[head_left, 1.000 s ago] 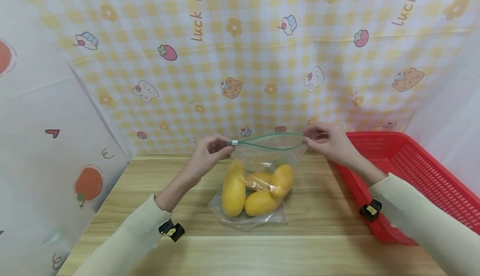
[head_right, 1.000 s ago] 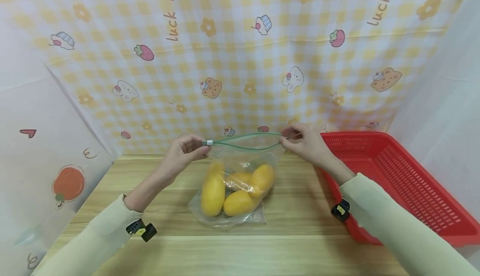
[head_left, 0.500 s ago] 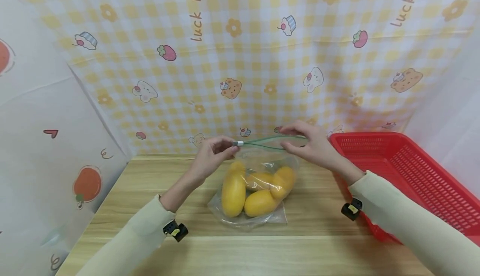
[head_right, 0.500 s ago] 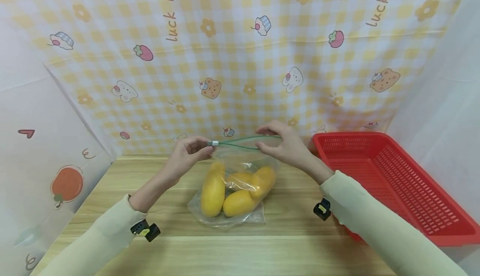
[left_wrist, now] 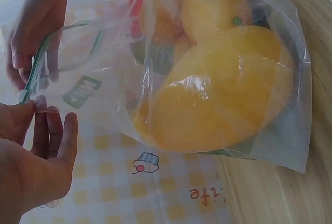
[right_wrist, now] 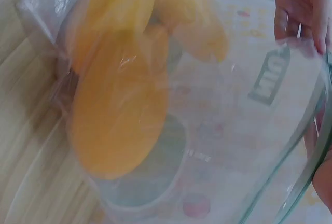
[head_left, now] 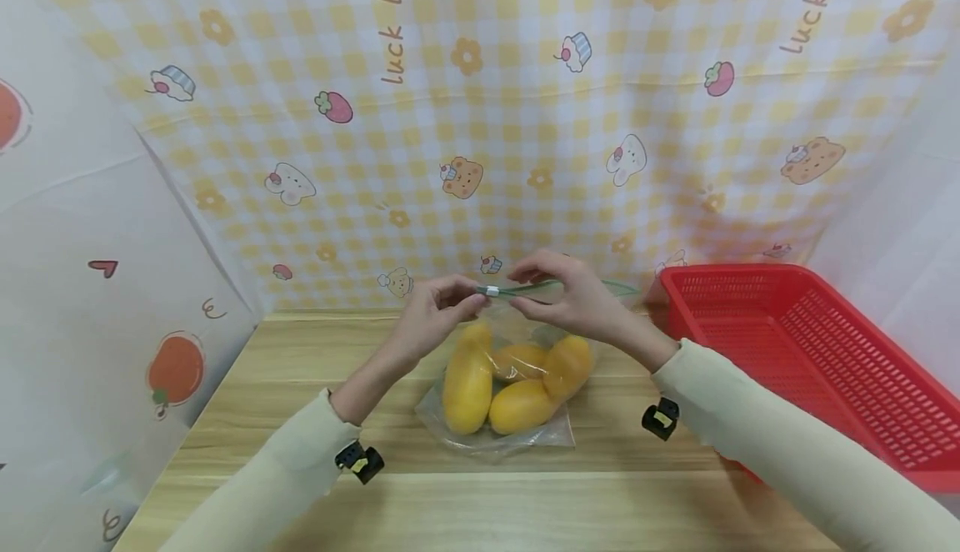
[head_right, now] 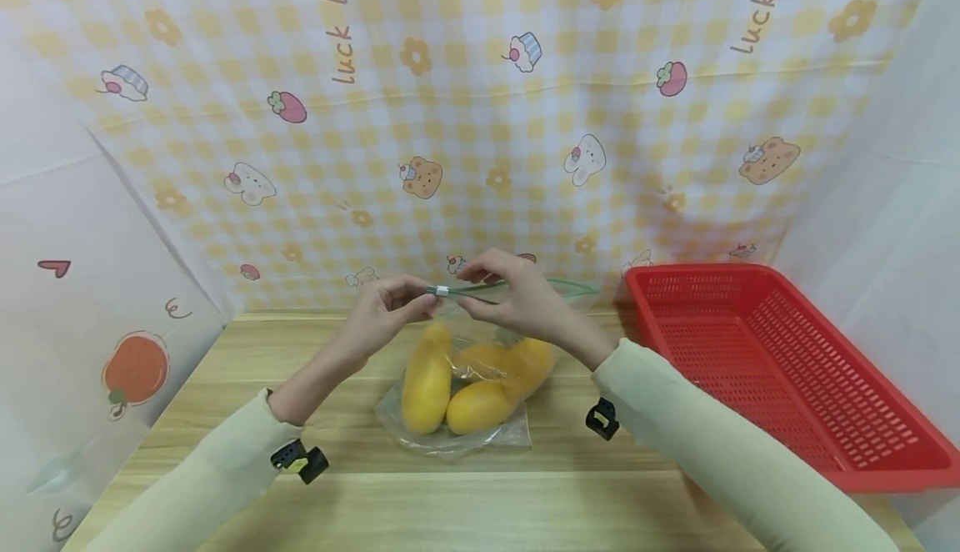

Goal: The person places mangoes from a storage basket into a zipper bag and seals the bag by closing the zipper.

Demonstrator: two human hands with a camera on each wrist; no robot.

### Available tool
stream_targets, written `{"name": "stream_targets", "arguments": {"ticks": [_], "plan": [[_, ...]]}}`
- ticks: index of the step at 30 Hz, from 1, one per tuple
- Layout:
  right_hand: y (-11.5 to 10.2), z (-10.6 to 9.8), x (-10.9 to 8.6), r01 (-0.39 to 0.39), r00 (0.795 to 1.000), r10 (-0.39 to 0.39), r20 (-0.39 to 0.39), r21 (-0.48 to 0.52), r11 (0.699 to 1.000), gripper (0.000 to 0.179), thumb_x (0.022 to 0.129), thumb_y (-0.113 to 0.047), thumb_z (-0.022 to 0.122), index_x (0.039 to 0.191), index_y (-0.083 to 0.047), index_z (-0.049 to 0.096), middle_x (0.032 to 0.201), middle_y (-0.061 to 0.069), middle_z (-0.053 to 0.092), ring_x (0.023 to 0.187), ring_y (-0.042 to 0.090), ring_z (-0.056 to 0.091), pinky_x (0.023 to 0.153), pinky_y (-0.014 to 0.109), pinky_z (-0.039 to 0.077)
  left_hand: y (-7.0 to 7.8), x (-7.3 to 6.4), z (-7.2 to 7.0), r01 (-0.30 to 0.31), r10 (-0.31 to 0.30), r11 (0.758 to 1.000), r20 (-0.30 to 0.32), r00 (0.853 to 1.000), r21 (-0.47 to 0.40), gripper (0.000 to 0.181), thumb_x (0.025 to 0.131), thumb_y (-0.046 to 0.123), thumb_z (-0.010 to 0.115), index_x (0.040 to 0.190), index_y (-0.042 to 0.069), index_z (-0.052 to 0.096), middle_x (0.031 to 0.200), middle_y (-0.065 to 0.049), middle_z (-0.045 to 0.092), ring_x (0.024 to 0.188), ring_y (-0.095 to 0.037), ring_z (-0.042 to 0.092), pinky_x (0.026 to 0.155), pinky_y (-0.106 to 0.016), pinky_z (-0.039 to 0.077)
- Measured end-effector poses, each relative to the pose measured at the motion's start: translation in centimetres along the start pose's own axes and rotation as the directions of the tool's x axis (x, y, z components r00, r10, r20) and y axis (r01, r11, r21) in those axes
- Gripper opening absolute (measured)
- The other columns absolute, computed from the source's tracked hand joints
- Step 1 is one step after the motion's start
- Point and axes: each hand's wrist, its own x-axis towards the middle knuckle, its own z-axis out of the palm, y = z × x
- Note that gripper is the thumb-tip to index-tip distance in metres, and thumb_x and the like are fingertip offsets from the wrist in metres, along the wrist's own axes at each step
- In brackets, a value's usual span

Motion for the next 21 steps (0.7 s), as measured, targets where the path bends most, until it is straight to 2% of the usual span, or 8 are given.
{"name": "stream_targets", "arguments": {"ticks": [6, 16, 21], "plan": [[-0.2, 1.3, 0.4, 0.027, 1.000, -0.027, 0.009, 0.066, 0.997, 0.022, 0.089, -0.003, 0.079, 0.110, -0.006, 0.072, 0.102, 0.000, 0.070, 0.091, 0.017, 0.068, 0.083, 0.036, 0.060, -0.1, 0.0, 0.4, -0.016, 0.017, 1.000, -0.005, 1.000, 0.012, 0.010, 0.098, 0.003, 0.068, 0.103, -0.003, 0.072, 0.099, -0.011, 0.072, 0.092, -0.037, 0.068, 0.085, -0.039, 0.061], [-0.7, 2.1, 0.6, 0.018, 1.000, -0.019, 0.007, 0.079, 0.997, 0.015, 0.091, -0.002, 0.076, 0.106, -0.005, 0.073, 0.100, -0.001, 0.071, 0.090, 0.015, 0.069, 0.083, 0.032, 0.060, -0.2, -0.1, 0.8, -0.008, 0.008, 1.000, 0.009, 1.000, 0.003, 0.009, 0.098, 0.004, 0.069, 0.101, -0.003, 0.073, 0.099, -0.012, 0.072, 0.089, -0.023, 0.069, 0.084, -0.039, 0.061], [-0.6, 2.3, 0.5, 0.003, 1.000, -0.003, 0.009, 0.064, 0.998, 0.012, 0.092, 0.000, 0.075, 0.103, -0.004, 0.073, 0.099, 0.000, 0.072, 0.088, 0.014, 0.070, 0.080, 0.031, 0.061, -0.4, -0.2, 0.9, -0.003, 0.003, 1.000, 0.016, 1.000, 0.007, 0.009, 0.097, 0.004, 0.070, 0.100, -0.004, 0.073, 0.098, -0.014, 0.072, 0.090, -0.030, 0.069, 0.084, -0.039, 0.061]]}}
